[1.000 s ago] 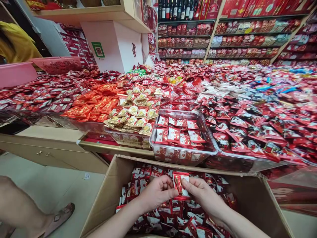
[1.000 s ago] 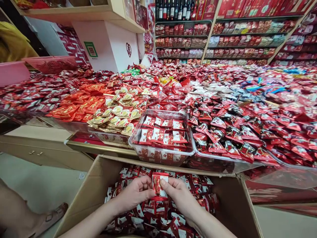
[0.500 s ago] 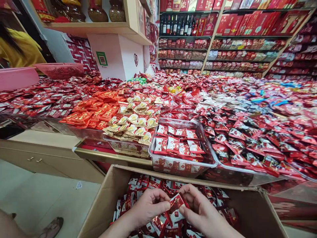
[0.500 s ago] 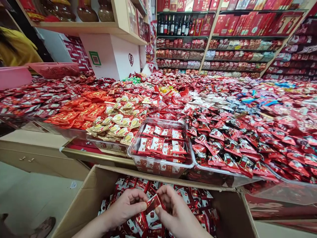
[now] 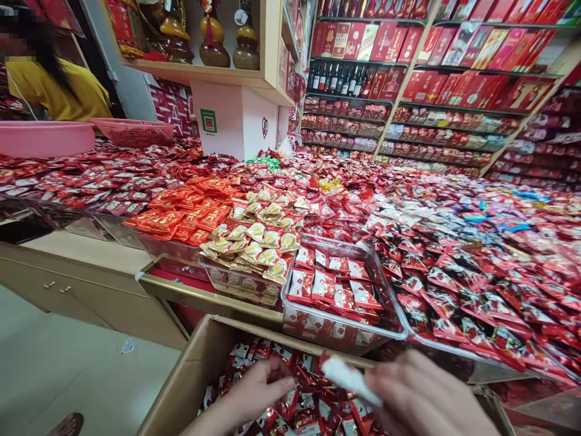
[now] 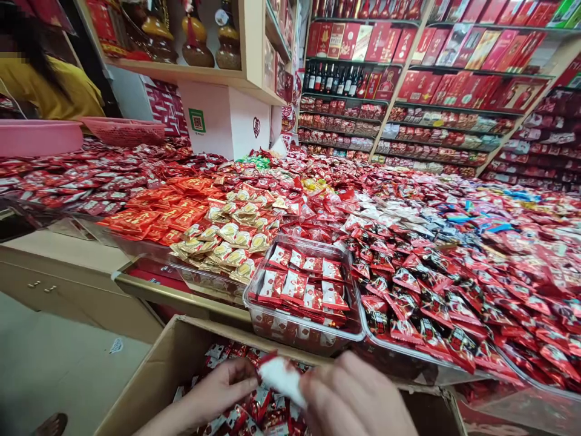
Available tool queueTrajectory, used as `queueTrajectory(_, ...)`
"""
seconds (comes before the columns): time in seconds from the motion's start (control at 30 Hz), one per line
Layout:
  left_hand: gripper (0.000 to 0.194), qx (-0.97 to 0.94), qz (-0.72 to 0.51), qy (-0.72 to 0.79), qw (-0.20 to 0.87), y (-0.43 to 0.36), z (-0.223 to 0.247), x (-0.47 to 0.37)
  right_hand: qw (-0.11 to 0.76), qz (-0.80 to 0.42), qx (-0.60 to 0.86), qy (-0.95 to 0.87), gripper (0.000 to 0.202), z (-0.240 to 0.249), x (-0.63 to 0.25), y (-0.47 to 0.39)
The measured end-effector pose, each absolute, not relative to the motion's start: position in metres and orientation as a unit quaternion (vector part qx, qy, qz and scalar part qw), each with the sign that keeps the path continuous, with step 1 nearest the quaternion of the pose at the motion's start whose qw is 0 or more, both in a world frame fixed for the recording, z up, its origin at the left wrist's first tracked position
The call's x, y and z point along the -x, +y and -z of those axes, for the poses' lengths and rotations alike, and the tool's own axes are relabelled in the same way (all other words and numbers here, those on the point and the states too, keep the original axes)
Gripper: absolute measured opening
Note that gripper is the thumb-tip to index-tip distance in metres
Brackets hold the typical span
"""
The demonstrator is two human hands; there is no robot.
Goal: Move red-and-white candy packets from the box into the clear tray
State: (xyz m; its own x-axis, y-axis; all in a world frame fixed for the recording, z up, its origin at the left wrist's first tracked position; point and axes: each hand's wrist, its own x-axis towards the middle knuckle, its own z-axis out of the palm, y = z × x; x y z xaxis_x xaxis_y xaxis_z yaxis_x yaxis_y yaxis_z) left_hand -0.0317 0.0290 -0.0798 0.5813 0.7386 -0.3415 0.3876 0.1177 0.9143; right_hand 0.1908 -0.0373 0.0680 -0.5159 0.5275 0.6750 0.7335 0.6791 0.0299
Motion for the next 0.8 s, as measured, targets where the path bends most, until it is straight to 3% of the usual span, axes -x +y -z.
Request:
queueTrajectory(0.07,0.02,-0.674,-0.126,0.458,0.566,0.034,0.089,0.037,0.304,0.167,0.417,-0.84,0.007,-0.084,-0.199,-0.019)
queueTrajectory(0.13,0.016,-0.702,-0.1,0.475,0.52,0.035,0.097,0.043,0.221,0.168,0.477,-0.834,0.009,-0.09,-0.204,0.004)
queueTrajectory(0.27,0.021,-0.744,-0.05,0.481,0.462,0.034,0.104,0.05,0.028,0.166,0.533,-0.829,0.018,-0.087,-0.202,0.044)
queueTrajectory(0.33,0.023,-0.754,-0.026,0.483,0.445,0.034,0.105,0.052,-0.016,0.157,0.535,-0.83,0.016,-0.085,-0.197,0.056)
queueTrajectory(0.53,0.026,-0.77,0.028,0.482,0.418,0.033,0.106,0.058,-0.039,0.113,0.538,-0.834,0.014,-0.081,-0.191,0.067)
queueTrajectory(0.8,0.03,-0.78,0.079,0.464,0.412,0.034,0.116,0.06,-0.028,0.031,0.535,-0.844,0.028,-0.079,-0.198,0.074)
